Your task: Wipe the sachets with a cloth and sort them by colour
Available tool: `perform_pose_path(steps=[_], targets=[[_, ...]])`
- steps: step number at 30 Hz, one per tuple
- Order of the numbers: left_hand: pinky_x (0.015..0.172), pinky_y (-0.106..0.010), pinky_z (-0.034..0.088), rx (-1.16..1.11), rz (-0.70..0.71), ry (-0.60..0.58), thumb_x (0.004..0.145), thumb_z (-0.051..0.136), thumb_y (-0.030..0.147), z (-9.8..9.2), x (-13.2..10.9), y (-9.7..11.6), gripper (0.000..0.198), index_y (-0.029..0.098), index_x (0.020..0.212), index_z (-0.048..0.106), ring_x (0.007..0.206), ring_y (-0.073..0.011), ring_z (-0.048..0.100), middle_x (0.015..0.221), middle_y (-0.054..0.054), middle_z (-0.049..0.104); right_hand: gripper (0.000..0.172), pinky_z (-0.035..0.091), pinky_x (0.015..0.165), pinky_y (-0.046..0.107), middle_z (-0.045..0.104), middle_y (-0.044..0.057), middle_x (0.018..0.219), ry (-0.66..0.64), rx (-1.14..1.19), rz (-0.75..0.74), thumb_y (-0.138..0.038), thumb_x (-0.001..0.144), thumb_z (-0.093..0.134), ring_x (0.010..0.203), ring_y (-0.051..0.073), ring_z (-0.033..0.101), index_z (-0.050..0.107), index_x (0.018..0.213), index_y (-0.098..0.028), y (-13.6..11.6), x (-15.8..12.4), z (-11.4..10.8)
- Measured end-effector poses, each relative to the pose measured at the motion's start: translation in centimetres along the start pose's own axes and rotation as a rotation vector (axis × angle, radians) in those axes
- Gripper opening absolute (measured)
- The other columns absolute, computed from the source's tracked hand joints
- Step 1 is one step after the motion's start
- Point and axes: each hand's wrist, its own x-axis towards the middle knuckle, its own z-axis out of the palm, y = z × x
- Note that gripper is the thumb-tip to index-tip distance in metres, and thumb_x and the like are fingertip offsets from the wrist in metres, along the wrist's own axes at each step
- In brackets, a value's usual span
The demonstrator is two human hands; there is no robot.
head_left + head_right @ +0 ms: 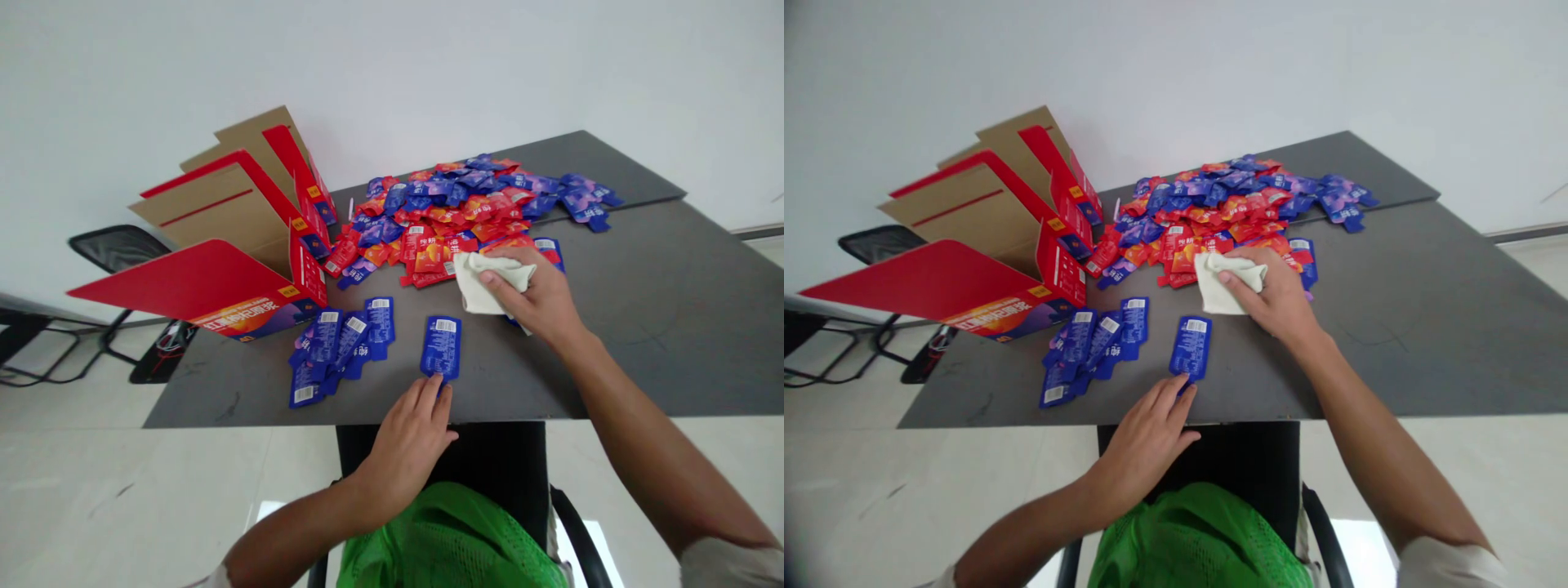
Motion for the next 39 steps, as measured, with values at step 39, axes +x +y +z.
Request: perform_pose_path(steps=[39], targets=[[0.11,-0.035,0.057,0.194,0.106,0.016,0.098,0.058,0.011,1.6,-0.4,0.3,0.041,0.005,0.138,0.065,0.135,-0.0276,0.064,0.142,-0.021,0.066,0.04,0.045,0.096,0.045,0.067,0.015,0.129,-0.37,-0.313,-0.414,-0.038,0.102,0.058,0.113,0.03,0.058,0.059,0.137,-0.019,-1.8,-1.6,4.5]])
